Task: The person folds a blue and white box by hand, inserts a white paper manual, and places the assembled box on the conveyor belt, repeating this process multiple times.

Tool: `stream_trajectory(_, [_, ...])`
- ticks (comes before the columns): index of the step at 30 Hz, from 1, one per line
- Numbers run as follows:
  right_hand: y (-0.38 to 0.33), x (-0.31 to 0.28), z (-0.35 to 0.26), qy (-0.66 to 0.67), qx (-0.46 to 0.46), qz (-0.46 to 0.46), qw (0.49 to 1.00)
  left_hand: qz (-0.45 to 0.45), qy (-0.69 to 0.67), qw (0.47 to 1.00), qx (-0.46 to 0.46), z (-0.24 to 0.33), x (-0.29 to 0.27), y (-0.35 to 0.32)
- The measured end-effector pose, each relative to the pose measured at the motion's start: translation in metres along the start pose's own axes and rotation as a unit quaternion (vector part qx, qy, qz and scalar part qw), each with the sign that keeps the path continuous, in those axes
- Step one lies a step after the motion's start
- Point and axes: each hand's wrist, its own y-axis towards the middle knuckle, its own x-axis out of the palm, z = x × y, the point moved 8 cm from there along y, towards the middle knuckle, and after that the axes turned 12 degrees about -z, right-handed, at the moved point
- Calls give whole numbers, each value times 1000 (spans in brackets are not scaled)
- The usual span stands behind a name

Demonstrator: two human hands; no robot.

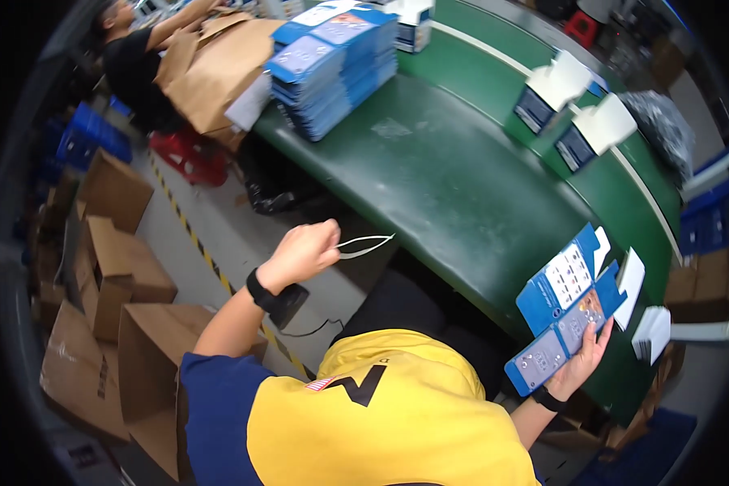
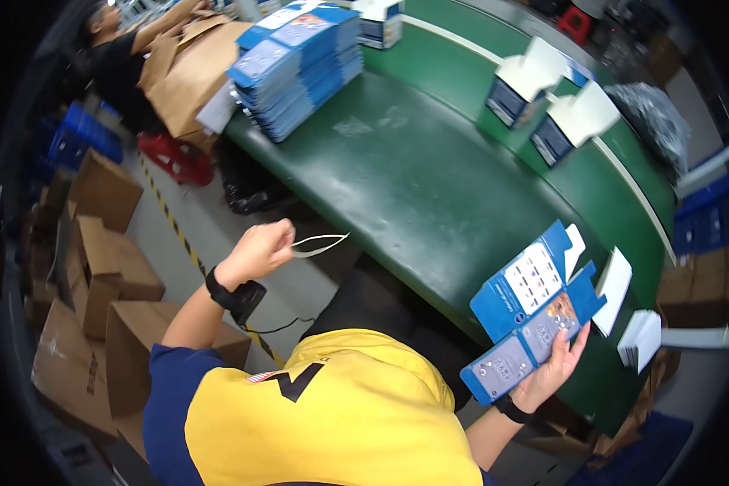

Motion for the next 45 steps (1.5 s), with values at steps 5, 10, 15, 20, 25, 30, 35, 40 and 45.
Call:
stream_trajectory(5, [-1,27,-13,-19,13,-27,999,-30,-32,970,-238,-137,-11,-38])
stream_trajectory(10, [-6,48,-10,-26,20,-47,998,190,-74,942,-265,-254,-68,-13])
stream_trajectory(15, [-10,41,1,-52,30,-44,997,-271,164,944,-88,-115,-14,39])
stream_trajectory(20, [-1,90,2,-102,41,-135,985,-230,-218,928,194,93,-1,45])
stream_trajectory(25, [-8,120,-27,-229,-81,-207,948,-4,-544,815,201,176,16,100])
stream_trajectory(30, [-21,114,-55,-288,-238,-210,904,11,-616,757,219,236,29,123])
stream_trajectory(35, [-10,109,-56,-259,-226,-238,908,-36,-620,748,234,255,32,124])
stream_trajectory(40, [17,76,-4,-232,166,-241,928,4,-456,845,279,268,22,116])
stream_trajectory(45, [50,94,-30,-51,-111,-208,971,-270,-375,771,439,315,63,82])
